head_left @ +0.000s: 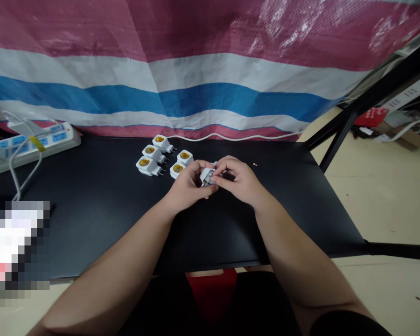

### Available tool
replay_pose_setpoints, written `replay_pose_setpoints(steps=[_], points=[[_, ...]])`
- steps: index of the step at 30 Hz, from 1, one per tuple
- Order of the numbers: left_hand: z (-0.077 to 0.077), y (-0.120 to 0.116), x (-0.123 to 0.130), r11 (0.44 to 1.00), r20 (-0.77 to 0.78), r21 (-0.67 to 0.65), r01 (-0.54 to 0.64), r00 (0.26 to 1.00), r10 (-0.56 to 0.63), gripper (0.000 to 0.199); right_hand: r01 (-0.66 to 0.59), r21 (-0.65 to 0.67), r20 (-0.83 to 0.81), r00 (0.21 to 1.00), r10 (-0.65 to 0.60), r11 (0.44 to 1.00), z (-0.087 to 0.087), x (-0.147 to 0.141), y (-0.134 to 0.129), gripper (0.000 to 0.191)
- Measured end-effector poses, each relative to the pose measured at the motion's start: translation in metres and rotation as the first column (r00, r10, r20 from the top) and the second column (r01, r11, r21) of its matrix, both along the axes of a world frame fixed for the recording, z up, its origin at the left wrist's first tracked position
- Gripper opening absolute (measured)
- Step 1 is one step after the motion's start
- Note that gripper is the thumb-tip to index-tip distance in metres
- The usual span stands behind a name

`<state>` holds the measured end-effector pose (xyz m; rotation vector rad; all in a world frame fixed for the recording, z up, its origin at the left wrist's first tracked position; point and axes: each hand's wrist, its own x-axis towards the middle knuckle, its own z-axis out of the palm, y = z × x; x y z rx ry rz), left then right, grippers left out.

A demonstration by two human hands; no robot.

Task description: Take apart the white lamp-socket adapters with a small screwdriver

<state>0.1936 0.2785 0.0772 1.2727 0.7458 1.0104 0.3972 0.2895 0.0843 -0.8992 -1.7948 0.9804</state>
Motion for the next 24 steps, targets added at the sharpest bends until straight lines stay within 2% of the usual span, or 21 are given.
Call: replay_pose_setpoints(steps=[4, 6, 9, 14, 20, 24], points=[[0.001, 0.001, 0.000, 1.000, 0.042, -0.016, -0.021, 0.999, 0.021, 0.053, -0.028, -0.209, -0.127, 0.992, 0.002, 0.977, 0.004, 0.004, 0.002, 0.033], [0.002, 0.001, 0.000, 0.996, 0.059, 0.006, -0.092, 0.994, 0.091, 0.055, -0.046, -0.277, -0.157, 0.988, 0.002, 0.960, 0.006, 0.007, 0.003, 0.038], [0.003, 0.002, 0.000, 0.973, 0.049, 0.073, -0.217, 0.976, 0.214, 0.058, -0.054, -0.310, -0.139, 0.990, 0.011, 0.949, 0.008, 0.011, 0.004, 0.039], [-0.001, 0.003, -0.002, 0.953, -0.073, 0.141, -0.268, 0.957, 0.280, 0.057, 0.019, -0.172, -0.178, 0.983, -0.050, 0.985, 0.007, 0.008, 0.002, 0.030], [-0.004, 0.001, -0.002, 0.959, -0.163, 0.186, -0.216, 0.955, 0.247, 0.055, 0.064, 0.084, -0.120, 0.991, -0.054, 0.994, 0.006, 0.005, -0.001, 0.012], [-0.003, -0.001, -0.002, 0.948, -0.193, 0.243, -0.204, 0.948, 0.253, 0.047, 0.086, 0.097, -0.101, 0.992, -0.076, 0.992, 0.004, 0.005, 0.000, 0.007]])
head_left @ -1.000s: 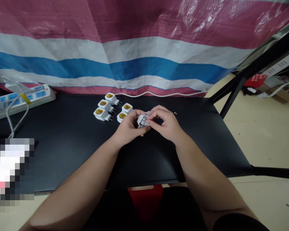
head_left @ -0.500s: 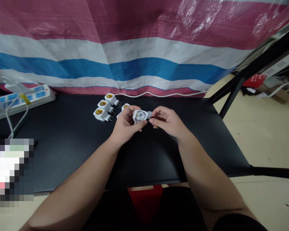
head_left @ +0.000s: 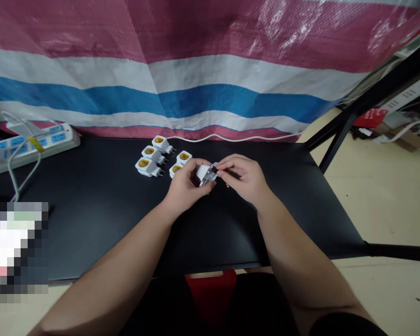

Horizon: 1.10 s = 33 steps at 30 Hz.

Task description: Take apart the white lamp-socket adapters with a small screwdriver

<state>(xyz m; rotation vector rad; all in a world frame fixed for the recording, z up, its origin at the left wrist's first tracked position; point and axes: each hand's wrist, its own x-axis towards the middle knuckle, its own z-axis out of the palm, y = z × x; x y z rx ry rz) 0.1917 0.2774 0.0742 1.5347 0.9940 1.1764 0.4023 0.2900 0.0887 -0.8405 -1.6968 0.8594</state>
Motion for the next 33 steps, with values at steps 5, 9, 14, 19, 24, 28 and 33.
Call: replay_pose_setpoints(steps=[5, 9, 14, 19, 24, 28, 33], points=[[-0.0005, 0.0006, 0.0004, 1.000, -0.016, 0.026, -0.009, 1.000, 0.009, 0.048, -0.033, -0.049, -0.019, 0.999, 0.033, 0.998, -0.0013, 0.0021, 0.0010, 0.009], [-0.0033, 0.0015, 0.0003, 0.999, -0.011, 0.030, -0.011, 1.000, 0.011, 0.048, -0.035, -0.080, -0.003, 0.999, 0.035, 0.996, -0.0023, 0.0022, 0.0010, 0.010], [-0.0047, 0.0018, 0.0001, 1.000, -0.013, 0.020, -0.009, 1.000, 0.009, 0.049, -0.004, -0.091, -0.015, 1.000, 0.003, 0.996, -0.0042, 0.0004, 0.0012, 0.009], [-0.0020, 0.0015, -0.0006, 1.000, -0.005, -0.008, 0.009, 1.000, -0.009, 0.049, -0.010, -0.046, -0.004, 1.000, 0.010, 0.999, -0.0049, 0.0015, 0.0023, 0.007], [-0.0014, 0.0008, -0.0004, 1.000, 0.016, -0.009, 0.022, 1.000, -0.022, 0.048, -0.009, -0.070, 0.014, 1.000, 0.010, 0.998, -0.0061, 0.0017, 0.0018, 0.011], [-0.0021, 0.0003, -0.0007, 1.000, 0.010, 0.006, 0.019, 1.000, -0.020, 0.048, 0.003, -0.069, 0.047, 0.999, 0.000, 0.998, -0.0042, 0.0018, 0.0018, 0.009], [-0.0022, 0.0000, 0.0000, 0.999, 0.037, -0.013, 0.046, 0.998, -0.046, 0.047, -0.029, 0.011, 0.071, 0.997, 0.029, 1.000, 0.0004, 0.0029, 0.0020, 0.006]])
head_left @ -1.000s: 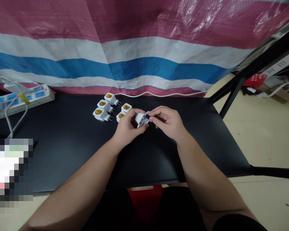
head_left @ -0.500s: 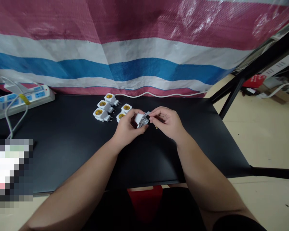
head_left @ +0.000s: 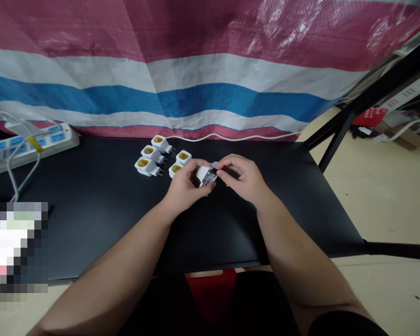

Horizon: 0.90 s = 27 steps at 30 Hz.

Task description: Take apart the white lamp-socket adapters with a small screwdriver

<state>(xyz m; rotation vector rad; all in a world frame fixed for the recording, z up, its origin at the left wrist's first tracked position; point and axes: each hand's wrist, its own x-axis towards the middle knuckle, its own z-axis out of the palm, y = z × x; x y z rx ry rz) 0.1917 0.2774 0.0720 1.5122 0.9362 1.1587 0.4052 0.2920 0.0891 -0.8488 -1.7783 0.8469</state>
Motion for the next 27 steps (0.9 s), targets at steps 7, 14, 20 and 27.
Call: replay_pose_setpoints(steps=[7, 14, 20, 27], points=[[-0.0008, 0.0005, 0.0025, 0.987, 0.159, -0.085, 0.138, 0.979, -0.123, 0.050, -0.110, -0.136, -0.072, 0.992, 0.101, 0.985, -0.0042, -0.0007, -0.0006, 0.008], [-0.0007, 0.0011, 0.0040, 0.986, 0.200, -0.083, 0.146, 0.972, -0.127, 0.047, -0.009, 0.072, 0.005, 1.000, 0.009, 0.997, 0.0015, -0.0051, -0.0035, 0.014], [0.0007, 0.0015, 0.0049, 0.983, 0.228, -0.116, 0.140, 0.967, -0.110, 0.048, 0.004, 0.120, -0.014, 1.000, -0.003, 0.993, -0.0002, -0.0037, -0.0019, 0.012], [0.0039, 0.0013, 0.0042, 0.976, 0.248, -0.167, 0.139, 0.964, -0.095, 0.049, 0.011, 0.096, -0.030, 1.000, -0.008, 0.995, 0.0001, -0.0037, -0.0030, 0.011]])
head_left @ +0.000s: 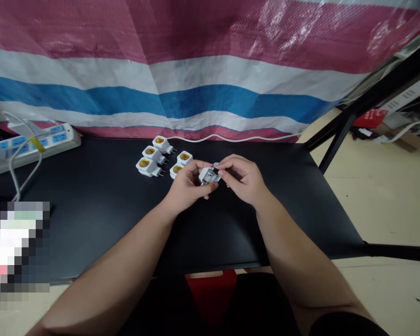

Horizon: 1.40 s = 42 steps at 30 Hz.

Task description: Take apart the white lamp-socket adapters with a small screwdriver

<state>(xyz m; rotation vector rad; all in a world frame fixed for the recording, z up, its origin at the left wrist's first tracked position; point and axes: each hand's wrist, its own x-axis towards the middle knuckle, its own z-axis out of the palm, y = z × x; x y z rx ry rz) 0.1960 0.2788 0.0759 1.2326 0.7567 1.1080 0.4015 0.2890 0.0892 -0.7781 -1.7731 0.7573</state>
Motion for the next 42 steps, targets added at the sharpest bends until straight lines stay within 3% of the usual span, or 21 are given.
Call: replay_pose_setpoints(steps=[10, 15, 18, 21, 23, 25, 27, 29, 32, 35, 38, 42], points=[[-0.006, 0.001, 0.000, 0.997, -0.066, 0.058, -0.056, 0.996, 0.060, 0.050, 0.006, -0.106, 0.010, 1.000, -0.005, 0.994, 0.002, -0.001, 0.000, 0.007], [-0.009, 0.001, -0.001, 0.997, -0.058, 0.074, -0.038, 0.997, 0.042, 0.050, -0.002, -0.097, 0.016, 1.000, 0.003, 0.995, -0.001, -0.001, 0.001, 0.004], [-0.009, 0.001, -0.001, 0.995, -0.021, 0.094, 0.031, 0.999, -0.029, 0.048, -0.084, -0.169, -0.035, 0.996, 0.079, 0.982, -0.004, 0.001, 0.002, 0.004], [-0.007, 0.000, -0.002, 0.989, 0.004, 0.112, 0.098, 0.995, -0.099, 0.046, -0.209, -0.307, -0.075, 0.978, 0.196, 0.928, -0.004, 0.005, 0.003, 0.010], [-0.005, -0.001, -0.003, 0.985, 0.007, 0.110, 0.131, 0.991, -0.133, 0.046, -0.231, -0.338, -0.069, 0.973, 0.221, 0.912, -0.003, 0.008, 0.005, 0.016], [-0.001, -0.003, -0.005, 0.978, -0.022, 0.080, 0.191, 0.982, -0.190, 0.045, -0.133, -0.293, -0.037, 0.991, 0.128, 0.947, -0.003, 0.012, 0.010, 0.018], [0.004, -0.005, -0.008, 0.959, -0.094, 0.015, 0.283, 0.955, -0.280, 0.043, 0.071, -0.177, 0.077, 0.995, -0.058, 0.982, -0.005, 0.016, 0.015, 0.012], [0.008, -0.008, -0.012, 0.931, -0.186, -0.041, 0.363, 0.913, -0.364, 0.041, 0.230, -0.018, 0.265, 0.939, -0.218, 0.973, -0.009, 0.020, 0.019, 0.014], [0.012, -0.011, -0.014, 0.908, -0.314, -0.013, 0.420, 0.860, -0.402, 0.040, 0.236, 0.091, 0.505, 0.827, -0.249, 0.967, -0.017, 0.020, 0.021, 0.031], [0.011, -0.010, -0.014, 0.907, -0.448, 0.071, 0.415, 0.826, -0.343, 0.047, 0.226, 0.067, 0.615, 0.758, -0.219, 0.972, -0.023, 0.016, 0.021, 0.027], [0.007, -0.008, -0.014, 0.918, -0.523, 0.120, 0.377, 0.811, -0.264, 0.055, 0.271, 0.075, 0.606, 0.752, -0.259, 0.960, -0.027, 0.014, 0.023, 0.019], [0.003, -0.005, -0.013, 0.929, -0.538, 0.163, 0.332, 0.819, -0.198, 0.054, 0.318, -0.059, 0.346, 0.896, -0.280, 0.946, -0.025, 0.015, 0.026, 0.013]])
